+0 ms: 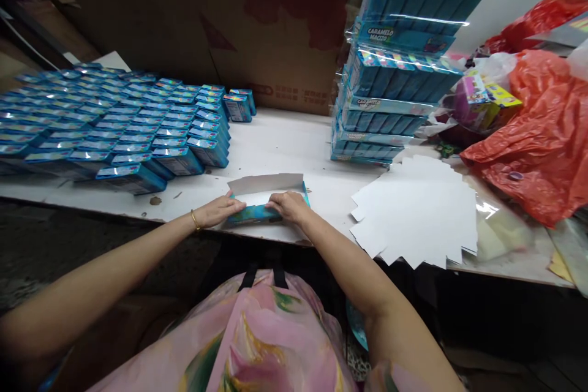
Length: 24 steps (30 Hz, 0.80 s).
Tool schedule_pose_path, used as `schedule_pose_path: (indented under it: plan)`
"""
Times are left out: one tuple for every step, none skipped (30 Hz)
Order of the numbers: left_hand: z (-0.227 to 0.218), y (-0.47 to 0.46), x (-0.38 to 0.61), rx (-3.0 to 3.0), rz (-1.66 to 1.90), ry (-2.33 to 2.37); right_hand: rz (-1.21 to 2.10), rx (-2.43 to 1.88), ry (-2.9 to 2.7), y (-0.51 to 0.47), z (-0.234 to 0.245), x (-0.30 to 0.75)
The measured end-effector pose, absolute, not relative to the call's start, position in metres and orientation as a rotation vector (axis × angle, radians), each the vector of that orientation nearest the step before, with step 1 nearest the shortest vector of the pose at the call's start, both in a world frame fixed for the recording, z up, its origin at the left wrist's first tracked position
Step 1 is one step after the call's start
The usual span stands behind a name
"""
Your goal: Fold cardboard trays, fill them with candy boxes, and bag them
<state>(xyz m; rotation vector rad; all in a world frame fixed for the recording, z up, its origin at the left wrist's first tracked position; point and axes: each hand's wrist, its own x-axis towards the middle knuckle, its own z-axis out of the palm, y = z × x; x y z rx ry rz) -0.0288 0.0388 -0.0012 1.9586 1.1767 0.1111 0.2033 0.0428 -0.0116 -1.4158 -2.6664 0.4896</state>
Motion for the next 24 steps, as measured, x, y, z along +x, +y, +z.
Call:
schedule_pose_path:
  plan:
    - [-0.004,0.039,-0.029,1.981,0.157,1.187,0.430,-1.380,-2.652,0.041,-0.013,0.204]
    - [-0.007,0.038,-0.029,2.011,0.226,1.205,0.334,-1.322,-2.642,0.038,-0.015,0.205]
    - [-0.010,0.037,-0.029,2.055,0.306,1.226,0.224,-1.252,-2.642,0.033,-0.017,0.207]
    - [-0.013,0.035,-0.028,2.116,0.383,1.250,0.121,-1.186,-2.651,0.027,-0.019,0.210]
    - [-0.017,0.032,-0.027,2.199,0.443,1.271,0.041,-1.134,-2.670,0.021,-0.021,0.213]
    - [-0.019,0.027,-0.025,2.301,0.478,1.285,-0.014,-1.107,-2.690,0.014,-0.024,0.216]
    - [-0.021,0.023,-0.022,2.413,0.484,1.288,-0.044,-1.107,-2.703,0.008,-0.027,0.218]
    - [-0.021,0.017,-0.019,2.522,0.468,1.289,-0.058,-1.131,-2.707,0.004,-0.029,0.220]
    - [-0.021,0.012,-0.015,2.614,0.435,1.299,-0.058,-1.167,-2.708,0.001,-0.031,0.221]
    - [-0.019,0.006,-0.010,2.684,0.393,1.325,-0.045,-1.204,-2.709,-0.001,-0.033,0.221]
    - [-0.018,0.002,-0.005,2.730,0.332,1.356,-0.025,-1.239,-2.714,-0.001,-0.033,0.221]
    - [-0.016,-0.002,-0.001,2.755,0.251,1.388,0.000,-1.269,-2.721,0.000,-0.033,0.219]
    - [-0.014,-0.004,0.004,2.761,0.156,1.409,0.024,-1.298,-2.728,0.002,-0.033,0.218]
    - [-0.013,-0.005,0.008,2.752,0.061,1.420,0.043,-1.327,-2.733,0.004,-0.031,0.217]
    - [-0.013,-0.004,0.011,2.731,-0.026,1.418,0.061,-1.351,-2.739,0.007,-0.030,0.215]
    - [-0.013,-0.002,0.013,2.698,-0.096,1.418,0.077,-1.369,-2.751,0.009,-0.029,0.215]
    - [-0.014,0.001,0.015,2.655,-0.156,1.429,0.093,-1.382,-2.765,0.011,-0.028,0.214]
    - [-0.015,0.004,0.017,2.606,-0.208,1.449,0.106,-1.390,-2.781,0.013,-0.028,0.215]
    - [-0.016,0.007,0.019,2.555,-0.259,1.472,0.113,-1.392,-2.799,0.015,-0.027,0.215]
    - [-0.017,0.008,0.021,2.508,-0.304,1.497,0.113,-1.386,-2.816,0.016,-0.027,0.217]
    - [-0.017,0.007,0.024,2.465,-0.341,1.520,0.106,-1.366,-2.836,0.018,-0.027,0.219]
    - [-0.016,0.005,0.027,2.430,-0.368,1.534,0.094,-1.321,-2.865,0.019,-0.027,0.221]
    - [-0.012,0.001,0.030,2.402,-0.385,1.529,0.077,-1.230,-2.910,0.020,-0.027,0.224]
    - [-0.008,-0.003,0.032,2.383,-0.396,1.503,0.060,-1.105,-2.966,0.023,-0.026,0.226]
